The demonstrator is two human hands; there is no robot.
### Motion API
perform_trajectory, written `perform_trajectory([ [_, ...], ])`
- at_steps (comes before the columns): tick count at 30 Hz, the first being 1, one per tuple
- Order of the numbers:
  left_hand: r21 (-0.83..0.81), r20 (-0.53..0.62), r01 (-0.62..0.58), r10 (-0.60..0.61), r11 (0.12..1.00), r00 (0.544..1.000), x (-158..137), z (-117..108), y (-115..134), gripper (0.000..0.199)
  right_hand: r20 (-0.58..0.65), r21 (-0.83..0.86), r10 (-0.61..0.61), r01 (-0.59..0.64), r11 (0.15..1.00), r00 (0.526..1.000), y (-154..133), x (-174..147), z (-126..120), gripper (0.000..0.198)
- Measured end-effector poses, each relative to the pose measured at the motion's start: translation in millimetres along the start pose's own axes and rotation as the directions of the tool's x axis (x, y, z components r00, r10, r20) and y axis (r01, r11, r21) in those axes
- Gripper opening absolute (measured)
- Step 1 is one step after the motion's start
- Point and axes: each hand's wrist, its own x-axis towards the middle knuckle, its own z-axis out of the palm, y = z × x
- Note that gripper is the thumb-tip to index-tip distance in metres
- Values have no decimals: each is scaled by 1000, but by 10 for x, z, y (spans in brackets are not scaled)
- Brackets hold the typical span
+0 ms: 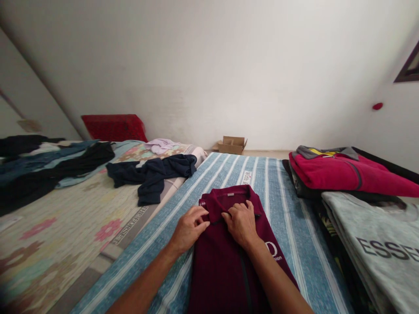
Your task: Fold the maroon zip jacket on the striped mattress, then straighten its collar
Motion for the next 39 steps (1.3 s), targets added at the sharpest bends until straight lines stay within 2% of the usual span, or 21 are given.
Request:
perform_trajectory([
  [4, 68, 27, -54, 52, 996, 998, -8, 59, 40, 13, 17, -12, 0, 0, 1000, 1000, 7, 7, 9, 25],
  [11, 150, 82, 11, -24, 989, 996, -12, 162, 6, 9, 20, -40, -9, 10, 999, 1000, 6, 20, 34, 24],
  [15, 207, 89, 25, -44, 978, 995, 220, 35, 2, 11, 11, -41, -21, 21, 999, 1000, 7, 13, 35, 24],
  [17, 234, 163, -55, 17, 971, 987, 416, -42, 16, 26, 12, -46, -22, 23, 999, 1000, 5, 13, 31, 24],
  [19, 241, 349, -194, 102, 951, 932, 627, -98, 42, 43, 10, -46, -19, 20, 999, 1000, 3, 13, 27, 25],
  [21, 260, 546, -307, 123, 915, 828, 817, -125, 79, 49, 9, -41, -18, 18, 999, 1000, 5, 14, 26, 25],
  [23, 325, 674, -372, 63, 870, 736, 964, -128, 121, 45, 6, -36, -17, 17, 999, 1000, 9, 12, 30, 25],
  [25, 400, 730, -410, -14, 820, 683, 1066, -119, 160, 39, 3, -33, -15, 15, 999, 1000, 14, 9, 36, 24],
  [28, 462, 757, -439, -84, 771, 648, 1168, -98, 202, 33, -3, -31, -15, 15, 999, 1000, 18, 5, 41, 24],
  [33, 491, 786, -463, -145, 738, 601, 1307, -48, 222, 23, -5, -29, -20, 20, 999, 1000, 22, 10, 42, 25],
  [39, 474, 803, -416, -187, 776, 565, 1425, -32, 137, 13, -12, -15, -14, 14, 1000, 1000, 25, 18, 43, 26],
])
